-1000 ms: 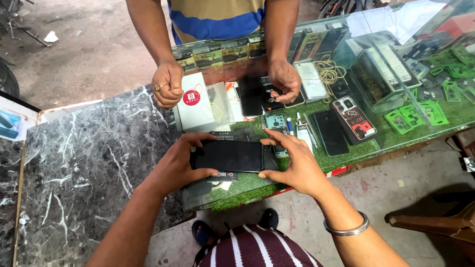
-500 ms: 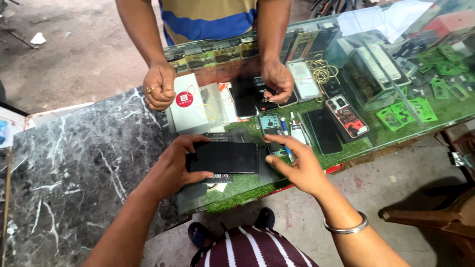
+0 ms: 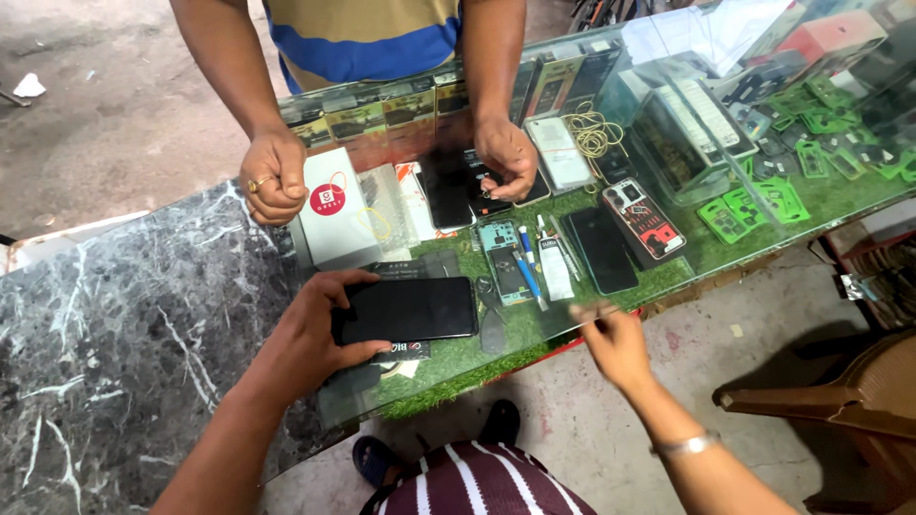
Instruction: The person solders a small circuit board clamped in a brass fixture on a repair bench, holding the board with tweezers while applying a soldering iron to its components. They then carry the board and a phone to the shop counter and handle the phone with a pry tool while a customer stands across the counter.
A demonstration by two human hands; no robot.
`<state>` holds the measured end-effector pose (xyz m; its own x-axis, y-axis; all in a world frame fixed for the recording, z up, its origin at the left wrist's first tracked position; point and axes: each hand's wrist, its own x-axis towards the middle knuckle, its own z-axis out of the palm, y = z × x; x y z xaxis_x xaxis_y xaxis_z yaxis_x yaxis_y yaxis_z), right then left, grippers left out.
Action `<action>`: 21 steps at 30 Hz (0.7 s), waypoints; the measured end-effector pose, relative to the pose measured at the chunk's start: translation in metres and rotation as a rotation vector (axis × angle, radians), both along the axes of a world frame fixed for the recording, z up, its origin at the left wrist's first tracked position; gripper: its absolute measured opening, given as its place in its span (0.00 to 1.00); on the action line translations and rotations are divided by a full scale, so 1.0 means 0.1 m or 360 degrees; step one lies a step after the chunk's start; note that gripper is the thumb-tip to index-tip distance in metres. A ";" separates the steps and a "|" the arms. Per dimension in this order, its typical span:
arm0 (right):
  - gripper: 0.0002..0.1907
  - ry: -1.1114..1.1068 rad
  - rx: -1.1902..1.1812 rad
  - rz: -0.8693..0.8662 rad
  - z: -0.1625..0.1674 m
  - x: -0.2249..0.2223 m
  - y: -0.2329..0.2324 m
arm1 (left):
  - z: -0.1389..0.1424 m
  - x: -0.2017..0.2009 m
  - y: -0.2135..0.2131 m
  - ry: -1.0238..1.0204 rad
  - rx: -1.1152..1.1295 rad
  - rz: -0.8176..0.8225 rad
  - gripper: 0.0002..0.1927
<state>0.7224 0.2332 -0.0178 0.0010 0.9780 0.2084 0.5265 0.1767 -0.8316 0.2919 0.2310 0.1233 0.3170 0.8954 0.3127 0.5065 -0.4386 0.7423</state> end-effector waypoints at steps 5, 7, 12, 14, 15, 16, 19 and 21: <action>0.09 -0.0715 0.0067 -0.0272 0.05 0.00 0.75 | -0.01 -0.01 0.03 0.0008 0.0037 -0.0004 0.35; 0.09 -0.1080 -0.0057 -0.0317 0.12 -0.06 0.93 | 0.00 -0.02 0.03 0.0010 0.0042 -0.0003 0.35; 0.13 -0.1384 -0.0313 -0.0300 0.31 -0.33 1.09 | 0.02 -0.04 0.03 -0.0037 -0.0045 0.0017 0.34; 0.13 -0.1303 -0.0291 -0.0318 0.35 -0.38 1.11 | 0.02 -0.06 0.01 -0.0022 -0.0044 0.0020 0.34; 0.13 -0.1264 -0.0278 -0.0335 0.36 -0.37 1.14 | 0.02 -0.06 0.02 -0.0023 -0.0032 0.0009 0.34; 0.13 -0.1155 -0.0256 -0.0372 0.35 -0.35 1.16 | 0.02 -0.05 0.02 -0.0031 -0.0021 -0.0004 0.33; 0.13 -0.0763 -0.0070 -0.0387 0.29 -0.20 1.22 | 0.03 -0.04 0.02 -0.0002 -0.0039 -0.0003 0.33; 0.20 -0.0416 0.0206 -0.0261 0.25 -0.09 1.13 | 0.04 -0.03 0.01 -0.0016 -0.0070 0.0009 0.34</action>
